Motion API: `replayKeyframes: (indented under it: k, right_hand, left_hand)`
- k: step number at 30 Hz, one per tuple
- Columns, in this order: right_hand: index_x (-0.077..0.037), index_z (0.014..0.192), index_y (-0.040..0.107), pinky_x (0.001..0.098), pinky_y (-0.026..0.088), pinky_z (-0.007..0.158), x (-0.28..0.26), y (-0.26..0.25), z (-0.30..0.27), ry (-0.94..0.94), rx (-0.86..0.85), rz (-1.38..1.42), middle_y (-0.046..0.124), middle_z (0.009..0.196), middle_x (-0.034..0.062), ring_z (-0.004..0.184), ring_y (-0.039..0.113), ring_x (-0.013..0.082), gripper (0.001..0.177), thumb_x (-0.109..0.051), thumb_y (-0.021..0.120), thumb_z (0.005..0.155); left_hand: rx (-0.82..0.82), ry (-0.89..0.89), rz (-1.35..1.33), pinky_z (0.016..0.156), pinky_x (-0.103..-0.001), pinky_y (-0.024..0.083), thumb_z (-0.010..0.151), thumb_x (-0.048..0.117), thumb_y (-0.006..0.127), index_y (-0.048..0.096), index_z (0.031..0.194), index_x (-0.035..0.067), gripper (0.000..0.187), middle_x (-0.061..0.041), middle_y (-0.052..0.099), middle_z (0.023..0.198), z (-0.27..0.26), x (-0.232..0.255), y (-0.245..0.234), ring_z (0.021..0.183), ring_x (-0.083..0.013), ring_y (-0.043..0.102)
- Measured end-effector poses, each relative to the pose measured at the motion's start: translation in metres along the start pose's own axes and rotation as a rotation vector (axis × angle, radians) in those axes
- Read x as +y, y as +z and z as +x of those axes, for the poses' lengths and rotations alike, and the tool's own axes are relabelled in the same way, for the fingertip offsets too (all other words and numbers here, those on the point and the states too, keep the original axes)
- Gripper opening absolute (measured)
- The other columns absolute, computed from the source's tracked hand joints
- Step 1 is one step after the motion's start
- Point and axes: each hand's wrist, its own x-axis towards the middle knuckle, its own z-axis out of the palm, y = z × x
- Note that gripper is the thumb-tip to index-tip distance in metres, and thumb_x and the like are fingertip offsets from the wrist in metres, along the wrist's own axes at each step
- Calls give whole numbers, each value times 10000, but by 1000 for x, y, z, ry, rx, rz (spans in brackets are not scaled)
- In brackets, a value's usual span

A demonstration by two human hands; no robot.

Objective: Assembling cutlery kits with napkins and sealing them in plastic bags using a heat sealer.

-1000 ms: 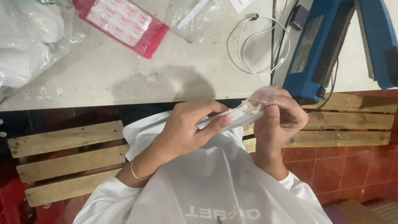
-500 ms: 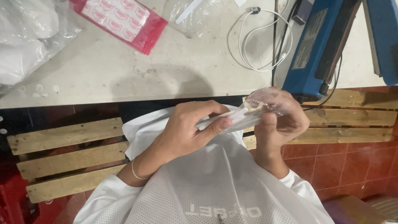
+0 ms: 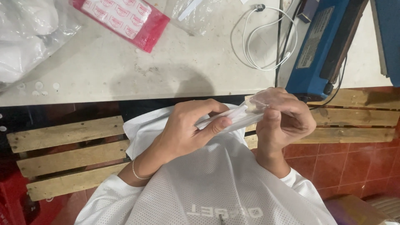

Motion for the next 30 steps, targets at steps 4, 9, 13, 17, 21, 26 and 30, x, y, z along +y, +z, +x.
replayKeyframes:
  k: [4,9,13,17,21,26,30]
  right_hand:
    - [-76,1026,589,369,592,698,-4,0,-2,26,-25,-13,671,834,130,716,699,265,274,-327,699,1027]
    - [-74,953,578,339,610,651,1,2,3,-25,-17,56,648,763,70,670,692,217,229,-240,726,1003]
    - [-50,949,629,338,607,673,1,0,2,7,-40,7,673,785,96,697,697,237,266,-293,715,1011]
    - [-44,1236,574,343,661,766,3,-1,-3,98,-118,-82,715,958,125,841,746,226,435,-427,647,1043]
    - [-100,1234,663,337,627,925,27,-10,0,152,-299,69,726,1035,100,952,727,212,297,-79,769,958]
    - [-91,889,609,250,542,443,24,23,75,273,-199,29,604,772,33,579,640,143,181,-172,689,1030]
    - [-63,951,622,294,597,474,64,37,176,188,-149,336,579,848,30,630,646,180,145,-114,735,1027]
  left_hand:
    - [8,2,-3,666,-288,496,1051,336,505,682,989,15,371,-49,720,885,0,0,-1,733,-174,673]
    - [18,11,6,666,-292,504,1050,331,512,670,978,12,364,-55,725,899,-2,-3,0,731,-179,677]
    - [32,-32,0,687,-282,523,1037,350,525,685,983,1,388,-63,734,908,-2,-4,-1,771,-176,699]
    - [78,-73,26,617,-267,457,1026,377,548,704,987,45,369,-9,704,836,-1,-7,-3,680,-127,619]
    - [131,-9,52,672,-270,476,1031,366,546,668,949,28,369,-23,684,836,5,-15,-8,722,-142,626]
    - [345,-86,123,909,-309,593,1002,328,641,629,1265,49,383,-89,749,1173,7,-58,-38,1052,-196,745]
    - [550,-51,80,823,-251,578,1016,163,639,640,1137,41,172,-90,760,948,11,-81,-68,853,-146,746]
